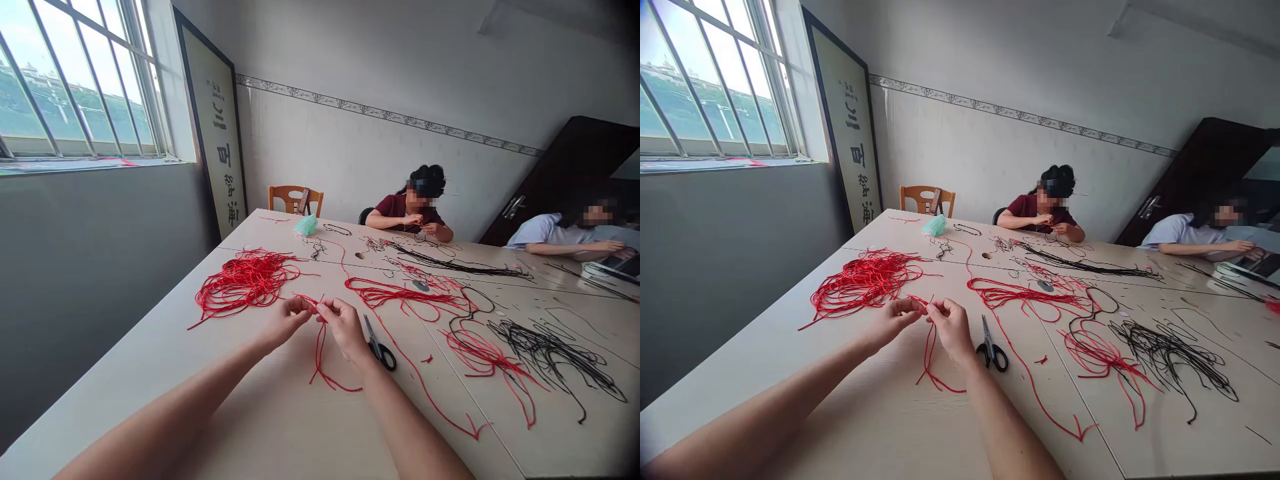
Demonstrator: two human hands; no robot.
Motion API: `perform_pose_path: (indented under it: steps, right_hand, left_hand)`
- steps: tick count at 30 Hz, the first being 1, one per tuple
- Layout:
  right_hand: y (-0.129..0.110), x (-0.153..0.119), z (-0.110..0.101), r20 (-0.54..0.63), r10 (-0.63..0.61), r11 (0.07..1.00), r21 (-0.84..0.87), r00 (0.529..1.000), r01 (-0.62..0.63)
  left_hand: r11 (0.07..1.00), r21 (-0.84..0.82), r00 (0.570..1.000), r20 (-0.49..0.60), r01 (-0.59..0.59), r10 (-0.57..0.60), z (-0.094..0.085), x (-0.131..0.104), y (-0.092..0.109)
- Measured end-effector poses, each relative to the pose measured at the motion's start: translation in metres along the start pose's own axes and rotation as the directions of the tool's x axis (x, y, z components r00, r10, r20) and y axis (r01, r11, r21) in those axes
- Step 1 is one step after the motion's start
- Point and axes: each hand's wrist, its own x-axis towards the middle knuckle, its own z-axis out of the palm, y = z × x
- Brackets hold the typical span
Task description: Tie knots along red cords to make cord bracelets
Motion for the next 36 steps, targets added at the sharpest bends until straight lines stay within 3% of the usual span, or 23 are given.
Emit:
perform_pose_path:
  steps: [6, 12, 14, 18, 24, 29, 36]
  right_hand:
    - [-0.003, 0.001, -0.001, 0.072, 0.043, 0.997, -0.062, 0.996, -0.038]
    - [-0.007, 0.0, -0.013, 0.245, 0.065, 0.939, -0.344, 0.967, 0.024]
    - [-0.006, 0.001, -0.019, 0.305, 0.097, 0.935, -0.354, 0.947, 0.018]
    - [-0.006, 0.004, -0.027, 0.362, 0.1, 0.966, -0.259, 0.927, -0.002]
    - [-0.008, 0.005, -0.021, 0.235, 0.059, 0.998, -0.01, 0.97, -0.058]
    - [-0.003, 0.005, -0.015, 0.13, -0.012, 0.999, -0.028, 0.991, 0.016]
    - [0.002, 0.005, -0.008, 0.042, 0.0, 1.0, -0.011, 0.999, 0.001]
  left_hand:
    - [0.991, -0.132, 0.999, 0.022, -0.022, 0.025, -0.001, 0.003, -0.007]
    - [0.997, 0.069, 0.997, 0.074, 0.027, -0.032, -0.003, 0.002, -0.005]
    - [0.997, 0.076, 0.992, 0.122, 0.03, -0.039, -0.003, 0.002, -0.004]
    - [0.994, -0.065, 0.983, 0.167, 0.091, -0.079, -0.002, 0.003, -0.005]
    - [0.983, -0.15, 0.99, 0.106, 0.11, -0.095, -0.005, 0.004, -0.003]
    - [0.981, -0.169, 0.989, 0.121, 0.099, -0.08, -0.005, 0.003, -0.005]
    - [0.963, -0.24, 0.98, 0.18, 0.125, -0.083, -0.001, 0.006, -0.015]
